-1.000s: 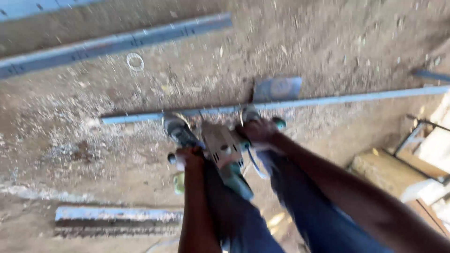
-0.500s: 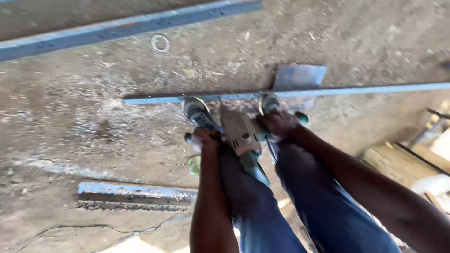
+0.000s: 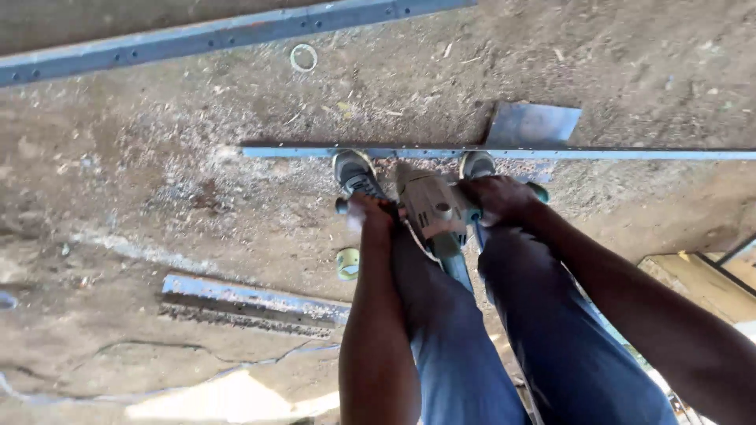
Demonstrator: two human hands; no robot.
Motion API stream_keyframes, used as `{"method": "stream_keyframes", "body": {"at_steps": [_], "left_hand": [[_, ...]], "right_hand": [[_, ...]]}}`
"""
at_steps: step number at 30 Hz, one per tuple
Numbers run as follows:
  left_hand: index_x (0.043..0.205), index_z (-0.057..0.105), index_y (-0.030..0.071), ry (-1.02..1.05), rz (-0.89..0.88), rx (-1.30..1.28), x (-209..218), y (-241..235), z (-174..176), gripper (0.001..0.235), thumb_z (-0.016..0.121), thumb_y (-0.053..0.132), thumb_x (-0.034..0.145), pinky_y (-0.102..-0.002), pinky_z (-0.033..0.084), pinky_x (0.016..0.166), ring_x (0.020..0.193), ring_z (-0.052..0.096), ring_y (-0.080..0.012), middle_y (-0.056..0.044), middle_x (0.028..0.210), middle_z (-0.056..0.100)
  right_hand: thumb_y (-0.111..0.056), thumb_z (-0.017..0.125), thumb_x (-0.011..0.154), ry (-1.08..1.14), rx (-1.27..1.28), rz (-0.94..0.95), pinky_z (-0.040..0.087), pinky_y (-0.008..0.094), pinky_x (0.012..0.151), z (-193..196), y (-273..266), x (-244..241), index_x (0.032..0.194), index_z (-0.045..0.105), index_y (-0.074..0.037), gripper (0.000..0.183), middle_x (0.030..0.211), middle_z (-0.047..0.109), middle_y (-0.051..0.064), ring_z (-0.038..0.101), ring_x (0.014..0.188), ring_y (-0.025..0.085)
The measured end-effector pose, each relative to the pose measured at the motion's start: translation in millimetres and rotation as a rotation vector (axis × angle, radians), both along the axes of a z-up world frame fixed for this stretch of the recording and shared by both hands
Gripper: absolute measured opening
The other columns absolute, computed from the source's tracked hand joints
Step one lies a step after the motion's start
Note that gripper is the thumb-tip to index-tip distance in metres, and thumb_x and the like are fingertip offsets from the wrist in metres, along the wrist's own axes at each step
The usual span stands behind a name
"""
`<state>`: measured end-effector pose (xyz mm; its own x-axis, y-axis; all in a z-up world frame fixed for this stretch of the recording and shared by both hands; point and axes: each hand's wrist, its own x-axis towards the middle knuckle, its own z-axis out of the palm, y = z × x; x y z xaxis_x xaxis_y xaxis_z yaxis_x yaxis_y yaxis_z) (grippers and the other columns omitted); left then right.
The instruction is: Using a power drill to create a series of holes in a metal L-beam.
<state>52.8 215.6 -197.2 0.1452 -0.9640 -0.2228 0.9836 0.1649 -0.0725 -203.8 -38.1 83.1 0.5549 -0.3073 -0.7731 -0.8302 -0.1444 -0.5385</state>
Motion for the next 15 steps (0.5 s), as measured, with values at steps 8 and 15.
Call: {"method": "stream_keyframes", "body": {"at_steps": [8,15], "left_hand": [[0.091,0.051,0.008,-0.425,-0.514,1.856,10.3,-108.3,22.3,0.038,0.042,0.044,0.099,-0.064,0.045,0.055,0.063,0.06,-0.0371,-0.016,0.082,0.054],[0.064,0.046,0.013,-0.306,-0.469,1.839,-22.2,-130.6,82.0,0.033,0.052,0.029,0.092,-0.05,0.028,0.032,0.035,0.042,-0.032,-0.013,0.052,0.042]], "right_hand": [[-0.061,0.057,0.071,0.09,-0.026,0.11,0.06,0.054,0.086,-2.7,-11.7,10.5,0.143,0.045,-0.017,0.085,0.105,0.067,0.014,0.072,0.1,0.04],[-0.101,0.042,0.058,0.058,-0.001,0.11,0.058,0.062,0.082,-6.4,10.9,-17.7,0.157,0.03,-0.011,0.134,0.103,0.068,0.02,0.07,0.1,0.047]]}}
